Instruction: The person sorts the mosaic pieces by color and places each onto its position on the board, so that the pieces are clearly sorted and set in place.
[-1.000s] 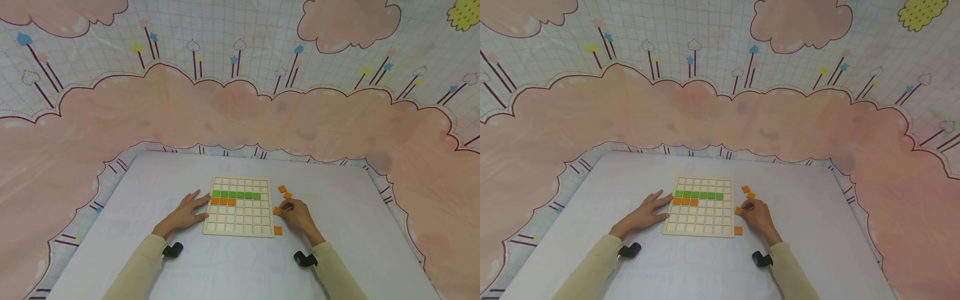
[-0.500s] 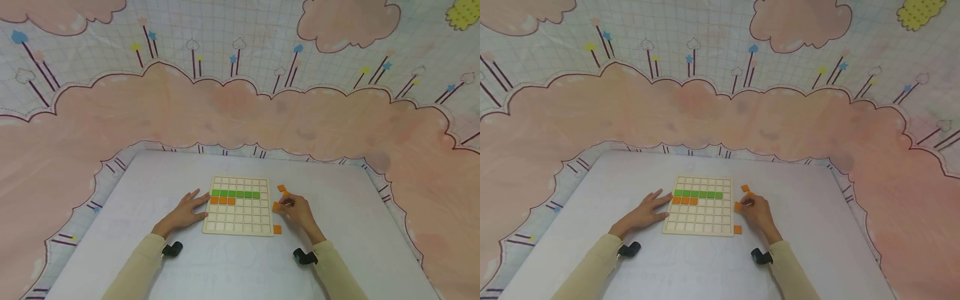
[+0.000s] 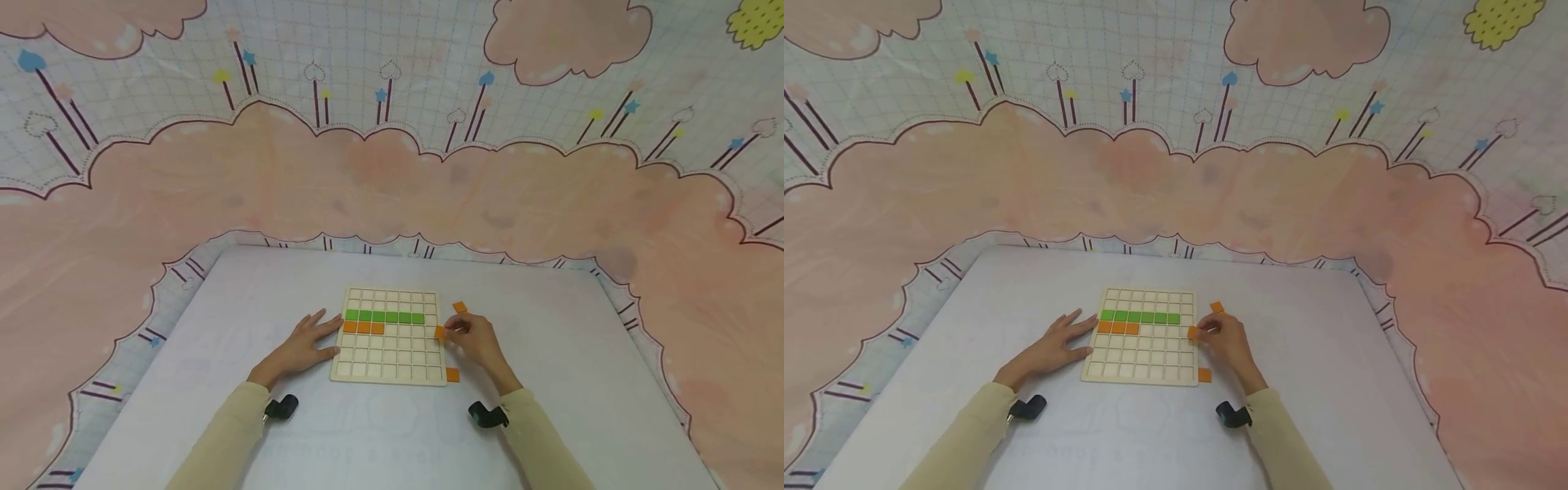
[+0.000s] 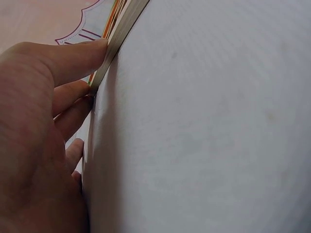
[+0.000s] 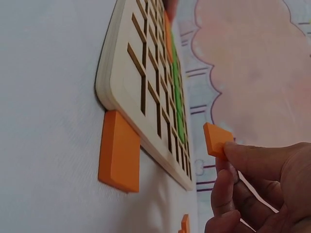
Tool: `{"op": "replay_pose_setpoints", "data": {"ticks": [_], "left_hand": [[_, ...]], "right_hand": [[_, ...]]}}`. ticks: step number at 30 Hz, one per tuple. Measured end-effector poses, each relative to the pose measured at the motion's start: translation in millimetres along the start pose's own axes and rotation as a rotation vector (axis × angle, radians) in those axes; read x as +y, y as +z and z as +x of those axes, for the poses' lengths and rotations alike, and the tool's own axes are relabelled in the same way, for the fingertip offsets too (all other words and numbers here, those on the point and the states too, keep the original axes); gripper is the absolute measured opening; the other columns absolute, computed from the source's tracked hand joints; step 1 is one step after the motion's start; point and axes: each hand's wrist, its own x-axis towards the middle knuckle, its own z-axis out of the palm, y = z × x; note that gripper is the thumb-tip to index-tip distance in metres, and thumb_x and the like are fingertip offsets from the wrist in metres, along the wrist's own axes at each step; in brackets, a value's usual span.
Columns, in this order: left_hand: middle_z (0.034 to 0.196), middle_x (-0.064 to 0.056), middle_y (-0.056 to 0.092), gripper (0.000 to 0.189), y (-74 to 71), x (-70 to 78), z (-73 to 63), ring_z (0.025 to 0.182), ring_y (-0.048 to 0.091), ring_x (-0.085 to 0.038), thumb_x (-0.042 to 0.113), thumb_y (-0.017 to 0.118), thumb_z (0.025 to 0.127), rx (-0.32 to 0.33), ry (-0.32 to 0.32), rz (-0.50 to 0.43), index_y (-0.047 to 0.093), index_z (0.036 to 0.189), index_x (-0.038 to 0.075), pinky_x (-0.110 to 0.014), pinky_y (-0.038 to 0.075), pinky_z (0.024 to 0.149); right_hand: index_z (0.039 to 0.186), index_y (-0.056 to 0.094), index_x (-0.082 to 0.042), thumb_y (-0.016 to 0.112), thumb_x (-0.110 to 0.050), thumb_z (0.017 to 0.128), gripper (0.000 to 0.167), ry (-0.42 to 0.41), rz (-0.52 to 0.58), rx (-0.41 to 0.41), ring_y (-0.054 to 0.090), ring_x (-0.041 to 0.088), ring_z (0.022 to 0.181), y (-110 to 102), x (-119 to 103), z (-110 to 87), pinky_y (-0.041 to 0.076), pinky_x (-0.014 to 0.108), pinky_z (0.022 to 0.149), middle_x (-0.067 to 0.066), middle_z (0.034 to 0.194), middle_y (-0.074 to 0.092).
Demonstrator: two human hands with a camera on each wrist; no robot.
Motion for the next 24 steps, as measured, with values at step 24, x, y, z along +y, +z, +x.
{"op": "replay_pose_setpoints", "data": {"ticks": [24], "left_hand": [[0.159, -0.003, 0.035, 0.067, 0.5, -0.4, 2.0, 0.154, 0.008, -0.036, 0.034, 0.068, 0.092, 0.007, 0.017, -0.011, 0.040, 0.150, 0.016, -0.060, 0.004, 0.124]], "right_hand": [[0.089, 0.073, -0.011, 0.076, -0.010, 0.085, 0.006, -0.023, 0.080, -0.023, 0.062, 0.013, 0.076, 35.6, -25.0, 7.5, 0.051, 0.027, 0.073, 0.002, 0.087, 0.072]]}}
